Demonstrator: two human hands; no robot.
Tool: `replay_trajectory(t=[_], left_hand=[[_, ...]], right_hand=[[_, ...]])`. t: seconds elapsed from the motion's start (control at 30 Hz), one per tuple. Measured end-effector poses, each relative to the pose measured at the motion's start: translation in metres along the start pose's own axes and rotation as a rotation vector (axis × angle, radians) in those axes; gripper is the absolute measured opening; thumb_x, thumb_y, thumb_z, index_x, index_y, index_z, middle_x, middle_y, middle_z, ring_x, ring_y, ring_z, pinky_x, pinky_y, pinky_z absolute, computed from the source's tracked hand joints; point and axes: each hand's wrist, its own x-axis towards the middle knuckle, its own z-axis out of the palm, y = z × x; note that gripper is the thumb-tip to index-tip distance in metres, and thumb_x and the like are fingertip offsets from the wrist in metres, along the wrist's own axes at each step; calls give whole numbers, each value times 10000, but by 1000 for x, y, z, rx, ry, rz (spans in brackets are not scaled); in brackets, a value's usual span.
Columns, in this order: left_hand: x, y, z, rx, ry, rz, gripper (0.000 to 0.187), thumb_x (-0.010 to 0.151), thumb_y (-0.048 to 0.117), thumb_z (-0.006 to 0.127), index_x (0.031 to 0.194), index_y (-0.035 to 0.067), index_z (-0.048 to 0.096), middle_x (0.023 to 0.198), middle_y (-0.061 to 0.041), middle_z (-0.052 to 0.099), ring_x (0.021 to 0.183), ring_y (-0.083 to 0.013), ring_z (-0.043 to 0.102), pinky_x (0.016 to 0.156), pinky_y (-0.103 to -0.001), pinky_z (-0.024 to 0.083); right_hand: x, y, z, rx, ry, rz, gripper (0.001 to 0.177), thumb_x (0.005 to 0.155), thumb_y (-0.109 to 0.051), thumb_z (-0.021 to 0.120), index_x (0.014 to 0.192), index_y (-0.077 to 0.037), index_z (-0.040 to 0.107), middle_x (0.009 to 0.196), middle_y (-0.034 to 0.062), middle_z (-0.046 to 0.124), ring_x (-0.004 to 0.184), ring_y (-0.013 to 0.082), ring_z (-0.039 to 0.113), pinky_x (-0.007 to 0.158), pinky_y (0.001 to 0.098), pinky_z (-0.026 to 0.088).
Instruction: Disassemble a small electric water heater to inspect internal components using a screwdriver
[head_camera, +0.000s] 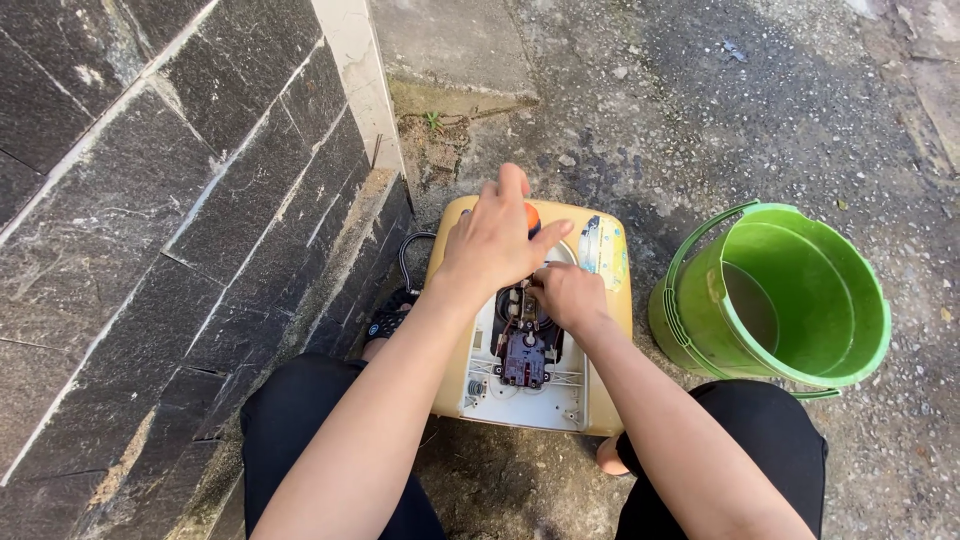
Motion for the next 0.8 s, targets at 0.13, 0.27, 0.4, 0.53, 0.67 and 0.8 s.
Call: replay_trajectory(t=[0.13, 0.27, 0.4, 0.53, 0.67, 0.8], left_hand=[[-1, -14, 6, -92, -27, 118, 591, 828, 254, 731, 1262, 117, 353, 1222, -258, 492, 1080, -589, 634, 850, -644, 561], [-7, -11, 6, -95, -53, 294, 457, 842, 104, 648, 1233, 195, 429, 1213, -176, 547, 1136, -493, 640, 915, -598, 551], [-2, -13, 12, 185, 158, 222, 229, 975, 337, 636, 1133, 200, 541, 1015, -142, 664, 927, -451, 725, 806, -578, 592], [12, -23, 20, 256, 205, 132, 311, 1009, 510, 510, 1020, 213, 603, 973, -110, 668, 857, -457, 729, 783, -562, 593], [7, -12, 14, 142, 118, 47, 398, 965, 519, 566, 934, 138, 674, 995, -162, 676, 907, -500, 712, 830, -585, 577], [-1, -9, -5, 59, -166, 7, 362, 784, 328, 745, 1104, 212, 623, 1179, -142, 600, 1170, -488, 631, 973, -583, 505]], right_hand=[[5, 8, 28, -76, 52, 42, 304, 909, -459, 694, 958, -164, 751, 898, -5, 723, 855, 309, 759, 737, 506, 621], [-1, -2, 19, 4, 95, 36, 250, 917, -398, 697, 969, -158, 743, 898, 12, 713, 843, 358, 752, 735, 526, 616], [-1, 4, 23, 67, 105, -28, 208, 940, -342, 650, 1086, -216, 727, 1007, -11, 703, 888, 361, 751, 767, 533, 622], [-6, 0, 9, 97, 60, -23, 198, 960, -319, 639, 1124, -247, 724, 1032, -35, 696, 925, 318, 753, 801, 496, 626], [-3, 2, 10, 121, 34, 7, 245, 919, -354, 702, 1141, -249, 721, 1067, -33, 691, 955, 317, 746, 816, 504, 626], [-3, 1, 16, 105, 90, 22, 217, 920, -387, 708, 1060, -228, 754, 1002, -18, 697, 900, 330, 750, 765, 497, 628]])
